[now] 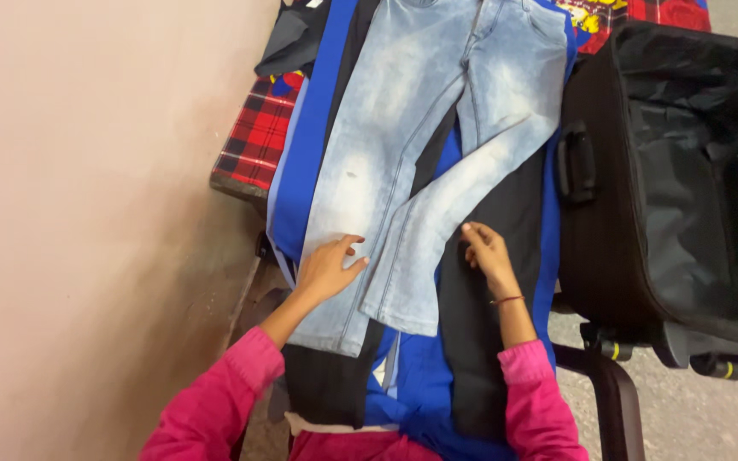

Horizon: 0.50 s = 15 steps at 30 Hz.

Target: The person smoothes a pair of black trousers on a bed, takes a folded pair of light-blue jeans from a suitcase, unfolds the jeans, and buttons and zips the fly before closing the suitcase.

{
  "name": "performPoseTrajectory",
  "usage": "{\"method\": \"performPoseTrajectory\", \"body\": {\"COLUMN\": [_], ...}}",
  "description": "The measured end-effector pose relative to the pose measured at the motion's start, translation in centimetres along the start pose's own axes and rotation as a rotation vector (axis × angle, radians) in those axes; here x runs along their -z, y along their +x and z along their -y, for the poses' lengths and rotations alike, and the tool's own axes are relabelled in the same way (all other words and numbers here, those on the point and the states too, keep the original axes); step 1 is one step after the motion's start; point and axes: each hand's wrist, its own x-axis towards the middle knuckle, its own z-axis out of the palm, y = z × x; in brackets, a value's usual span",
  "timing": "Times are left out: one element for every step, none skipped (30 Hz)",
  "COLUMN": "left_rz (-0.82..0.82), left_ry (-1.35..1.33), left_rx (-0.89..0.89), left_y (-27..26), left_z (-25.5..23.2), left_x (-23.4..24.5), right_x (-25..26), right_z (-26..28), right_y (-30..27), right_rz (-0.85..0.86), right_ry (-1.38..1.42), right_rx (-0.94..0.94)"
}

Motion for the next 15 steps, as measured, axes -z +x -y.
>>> {"method": "performPoseTrajectory", "body": {"left_rz": [0.05,0.093,0.141,0.188,0.235,0.278,0.32,0.361,0.375,0.388,0.402,0.358,0.315,0.266,0.263], "left_ry": [-0.018,-0.038,-0.037,-0.035,-0.033,0.006,0.045,0.083,0.13,0.178,0.226,0.225,0.225,0.225,0.189], "left_rx": [0.032,0.056,0.039,0.02,0.001,-0.014,-0.03,-0.046,-0.025,-0.002,0.021,0.014,0.007,-0.001,-0.006], "left_y": [-0.1,0.3,0.3,0.3,0.4,0.4,0.4,0.5,0.4,0.1,0.0,-0.3,-0.4,-0.2,-0.1], "left_z": [0.4,0.8,1.3,1.9,2.5,3.0,3.2,3.4,3.3,3.0,2.7,2.5,2.3,2.3,2.2], "left_x": [-0.4,-0.9,-1.6,-2.5,-3.4,-4.4,-5.4,-6.2,-6.9,-7.5,-7.9,-8.1,-8.3,-8.3,-8.2], "right_x": [-0.6,-1.1,-1.7,-2.1,-2.6,-3.4,-4.0,-4.5,-4.9,-5.3,-5.7,-6.1,-6.5,-6.8,-6.9], "right_z": [0.0,-0.1,-0.6,-1.2,-1.9,-2.9,-3.7,-4.1,-4.1,-3.8,-3.3,-2.7,-2.2,-1.6,-1.2], "right_y": [-1.2,-2.2,-3.6,-4.9,-5.9,-7.2,-8.8,-10.0,-11.2,-12.7,-13.9,-14.9,-15.6,-15.8,-16.0], "right_rz": [0.001,0.002,0.003,0.003,0.011,0.022,0.025,0.028,0.018,0.009,0.0,-0.027,-0.053,-0.079,-0.085], "right_ry": [-0.039,-0.062,-0.084,-0.107,-0.097,-0.087,-0.153,-0.221,-0.301,-0.379,-0.457,-0.45,-0.443,-0.436,-0.385], "right_rx": [-0.024,0.016,0.056,0.097,0.126,0.147,0.204,0.261,0.195,0.128,0.061,0.095,0.13,0.171,0.136]}}
